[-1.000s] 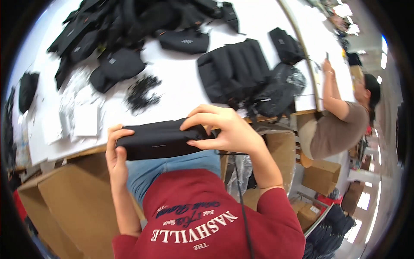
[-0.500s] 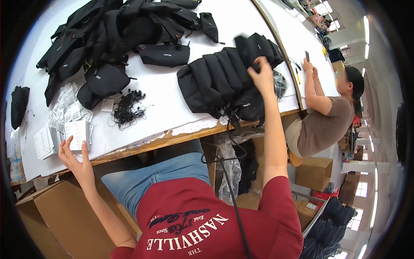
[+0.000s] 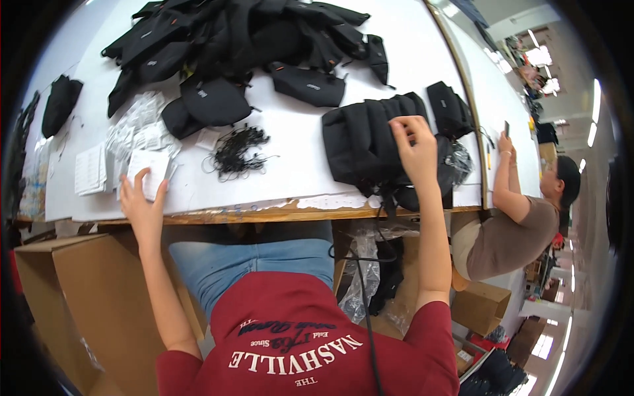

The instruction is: Checking and packaging small black bags with cards.

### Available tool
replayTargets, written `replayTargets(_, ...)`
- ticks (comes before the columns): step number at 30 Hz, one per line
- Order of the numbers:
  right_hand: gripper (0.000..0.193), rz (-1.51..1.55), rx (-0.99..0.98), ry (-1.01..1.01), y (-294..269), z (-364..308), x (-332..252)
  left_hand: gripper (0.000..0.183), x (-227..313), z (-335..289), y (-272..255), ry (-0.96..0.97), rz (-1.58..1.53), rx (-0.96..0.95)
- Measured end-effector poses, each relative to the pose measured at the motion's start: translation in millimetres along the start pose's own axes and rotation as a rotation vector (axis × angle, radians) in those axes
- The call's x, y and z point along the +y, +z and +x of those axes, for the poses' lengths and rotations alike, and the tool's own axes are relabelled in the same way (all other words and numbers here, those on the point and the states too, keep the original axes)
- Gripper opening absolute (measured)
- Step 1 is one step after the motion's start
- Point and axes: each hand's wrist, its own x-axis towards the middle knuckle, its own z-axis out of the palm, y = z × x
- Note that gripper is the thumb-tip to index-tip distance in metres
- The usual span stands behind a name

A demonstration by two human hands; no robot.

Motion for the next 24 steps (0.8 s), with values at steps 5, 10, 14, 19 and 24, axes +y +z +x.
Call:
replayTargets(5, 0.01, 0.084, -0.497, -0.137, 79.3, -13.0, -68.4, 0.045, 4.8, 0.4, 1.4, -0.051, 0.001, 0.058)
replayTargets(10, 0.015, 0.037, -0.573, -0.113, 140.2, -20.3, -72.7, 0.043, 18.1, -4.5, -16.4, -0.111, -0.107, 0.201)
replayTargets(14, 0.013, 0.014, -0.565, -0.142, 150.3, -21.7, -69.7, 0.042, 32.0, -9.8, -34.3, -0.097, -0.392, 0.353)
replayTargets(19, 0.015, 0.565, -0.461, 0.035, 98.8, 11.9, -100.7, 0.051, 58.7, -25.5, -45.3, -0.145, -1.129, 0.296)
replayTargets(24, 0.014, 1.33, -0.48, 0.294, 75.9, 28.1, -134.1, 0.048, 76.7, -32.6, -39.8, -0.134, -1.192, 0.216)
